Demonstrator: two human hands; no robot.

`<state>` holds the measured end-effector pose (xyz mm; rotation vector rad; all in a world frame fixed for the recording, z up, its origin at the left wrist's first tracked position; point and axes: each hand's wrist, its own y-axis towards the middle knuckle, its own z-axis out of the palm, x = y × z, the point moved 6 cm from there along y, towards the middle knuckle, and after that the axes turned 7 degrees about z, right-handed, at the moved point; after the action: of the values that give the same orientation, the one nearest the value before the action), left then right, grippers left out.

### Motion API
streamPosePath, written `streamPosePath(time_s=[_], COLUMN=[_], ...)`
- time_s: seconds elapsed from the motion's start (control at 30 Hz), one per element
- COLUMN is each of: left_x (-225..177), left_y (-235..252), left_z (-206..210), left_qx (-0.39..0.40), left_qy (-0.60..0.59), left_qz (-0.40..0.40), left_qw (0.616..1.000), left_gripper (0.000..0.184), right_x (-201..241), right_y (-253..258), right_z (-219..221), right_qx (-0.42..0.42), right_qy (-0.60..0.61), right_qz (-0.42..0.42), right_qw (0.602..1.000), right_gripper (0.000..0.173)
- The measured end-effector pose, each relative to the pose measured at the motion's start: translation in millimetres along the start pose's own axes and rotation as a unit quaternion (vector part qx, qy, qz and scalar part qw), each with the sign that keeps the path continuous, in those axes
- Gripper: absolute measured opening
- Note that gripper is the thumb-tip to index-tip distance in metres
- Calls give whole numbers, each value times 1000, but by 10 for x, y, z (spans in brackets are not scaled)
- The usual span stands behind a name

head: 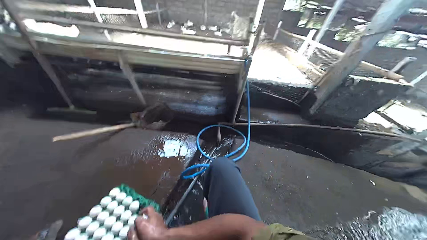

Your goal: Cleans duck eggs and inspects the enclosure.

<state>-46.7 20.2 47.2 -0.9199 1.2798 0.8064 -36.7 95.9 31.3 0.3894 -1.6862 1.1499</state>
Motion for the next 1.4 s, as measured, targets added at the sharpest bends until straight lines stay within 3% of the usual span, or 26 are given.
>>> streamPosePath(time_s=[0.03,0.1,0.17,0.23,0.3,0.37,0.47,0.6,0.73,0.83,0.9,0.97,1.07,1.13,1.2,1.3,1.33,1.4], left_x=[56,102,240,354,300,282,364,391,467,485,535,572,595,625,610,527,507,509], left_y=[32,26,26,6,8,-16,-2,-9,8,40,43,61,117,166,174,170,166,165], left_z=[-18,-35,-98,-163,-164,-198,-215,-251,-341,-391,-421,-434,-448,-468,-481,-438,-436,-444], left_qx=[36,12,-50,-63,-70,-58,-78,-63,-81,-87,-49,-18,15,-8,-35,-52,-44,-39], left_qy=[-29,1,51,43,29,49,44,-20,-19,-48,-40,-50,-108,-158,-181,-139,-109,-56], left_qz=[22,5,-62,-72,-40,-58,-104,-92,-141,-143,-185,-193,-144,-124,-132,-136,-133,-132], left_qw=[999,1000,996,994,996,995,990,994,987,985,981,980,984,980,974,980,984,989], left_gripper=[49,51,47,50,48,48,54,53,54,54,54,45,27,24,43,61,61,59], right_x=[88,239,139,-88,-83,-92,-134,-121,-232,-224,-278,-332,-302,-256,-174,-122,-152,-249], right_y=[-103,-209,49,186,29,67,214,44,129,24,178,293,341,334,252,137,160,250], right_z=[-17,-95,-138,-42,57,55,27,140,201,271,257,271,286,313,328,342,329,300], right_qx=[4,21,31,20,34,47,30,23,36,50,69,100,161,159,113,63,50,40], right_qy=[-21,-60,-51,-24,-48,-47,6,-44,-5,-33,-10,45,73,39,-60,-142,-131,-80], right_qz=[-19,-65,-24,15,-24,-59,24,-41,70,31,80,180,232,188,49,-120,-120,-43], right_qw=[1000,996,998,999,998,996,999,998,997,998,994,978,957,968,991,981,983,995], right_gripper=[45,44,41,41,38,35,36,33,34,35,38,36,38,42,40,42,42,40])
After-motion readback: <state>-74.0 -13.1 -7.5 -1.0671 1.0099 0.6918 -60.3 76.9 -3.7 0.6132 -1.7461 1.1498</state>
